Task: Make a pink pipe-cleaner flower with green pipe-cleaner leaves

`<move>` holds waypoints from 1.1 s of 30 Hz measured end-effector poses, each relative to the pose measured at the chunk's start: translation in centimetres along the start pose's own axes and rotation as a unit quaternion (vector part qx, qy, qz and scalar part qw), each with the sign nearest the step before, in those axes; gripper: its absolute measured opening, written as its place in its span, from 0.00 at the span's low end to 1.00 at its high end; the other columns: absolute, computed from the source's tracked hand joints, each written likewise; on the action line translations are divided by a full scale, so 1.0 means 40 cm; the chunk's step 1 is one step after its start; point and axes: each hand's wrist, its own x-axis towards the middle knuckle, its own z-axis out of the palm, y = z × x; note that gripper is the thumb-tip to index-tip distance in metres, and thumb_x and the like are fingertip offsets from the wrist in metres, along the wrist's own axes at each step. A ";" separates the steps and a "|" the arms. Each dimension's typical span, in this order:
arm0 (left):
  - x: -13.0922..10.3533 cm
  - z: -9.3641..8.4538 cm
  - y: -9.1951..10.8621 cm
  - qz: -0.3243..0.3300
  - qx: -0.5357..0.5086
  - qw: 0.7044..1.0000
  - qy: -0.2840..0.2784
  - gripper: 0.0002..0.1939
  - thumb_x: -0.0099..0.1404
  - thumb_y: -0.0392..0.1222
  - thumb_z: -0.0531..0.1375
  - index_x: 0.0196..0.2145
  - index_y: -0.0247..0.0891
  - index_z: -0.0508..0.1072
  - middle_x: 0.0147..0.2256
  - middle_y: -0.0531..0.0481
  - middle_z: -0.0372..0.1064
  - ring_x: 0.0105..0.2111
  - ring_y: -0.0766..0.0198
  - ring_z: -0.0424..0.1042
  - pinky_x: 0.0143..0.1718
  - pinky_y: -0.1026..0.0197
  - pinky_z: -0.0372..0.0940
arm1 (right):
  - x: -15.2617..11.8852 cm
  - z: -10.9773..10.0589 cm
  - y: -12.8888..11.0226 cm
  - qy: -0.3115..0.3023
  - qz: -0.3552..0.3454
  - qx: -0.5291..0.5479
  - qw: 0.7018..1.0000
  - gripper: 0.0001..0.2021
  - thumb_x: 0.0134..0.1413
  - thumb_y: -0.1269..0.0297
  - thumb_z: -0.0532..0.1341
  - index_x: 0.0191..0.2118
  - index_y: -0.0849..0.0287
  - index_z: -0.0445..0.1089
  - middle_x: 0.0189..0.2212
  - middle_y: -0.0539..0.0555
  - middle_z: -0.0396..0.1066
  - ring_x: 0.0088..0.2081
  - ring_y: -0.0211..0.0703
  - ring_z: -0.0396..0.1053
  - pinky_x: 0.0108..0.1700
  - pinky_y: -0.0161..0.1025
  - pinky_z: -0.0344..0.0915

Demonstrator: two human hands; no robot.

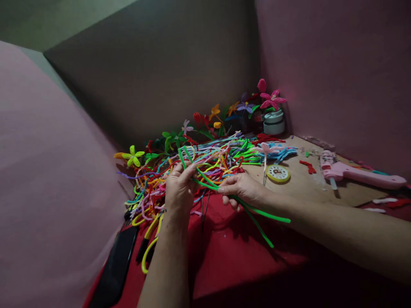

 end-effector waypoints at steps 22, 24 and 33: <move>-0.064 0.035 -0.040 0.037 0.201 0.978 -0.045 0.10 0.53 0.42 0.60 0.22 0.32 0.70 0.12 0.53 0.62 0.09 0.71 0.58 0.10 0.68 0.51 | 0.000 0.004 -0.006 0.050 -0.049 -0.019 0.997 0.04 0.46 0.73 0.57 0.25 0.63 0.60 0.17 0.50 0.69 0.14 0.30 0.62 0.14 0.27 0.56; -0.065 0.036 -0.038 0.053 0.216 0.974 -0.051 0.11 0.55 0.42 0.59 0.21 0.32 0.70 0.12 0.53 0.62 0.09 0.70 0.59 0.11 0.68 0.53 | -0.003 0.007 -0.007 0.051 -0.063 -0.038 0.996 0.04 0.45 0.72 0.58 0.25 0.63 0.60 0.17 0.50 0.68 0.14 0.30 0.61 0.14 0.27 0.56; -0.058 0.026 -0.039 0.056 0.210 0.975 -0.051 0.11 0.55 0.43 0.59 0.22 0.32 0.69 0.14 0.51 0.65 0.09 0.69 0.61 0.11 0.67 0.54 | 0.005 0.000 0.001 0.046 -0.100 -0.039 0.993 0.03 0.45 0.69 0.58 0.27 0.63 0.65 0.13 0.46 0.64 0.10 0.26 0.50 0.13 0.27 0.45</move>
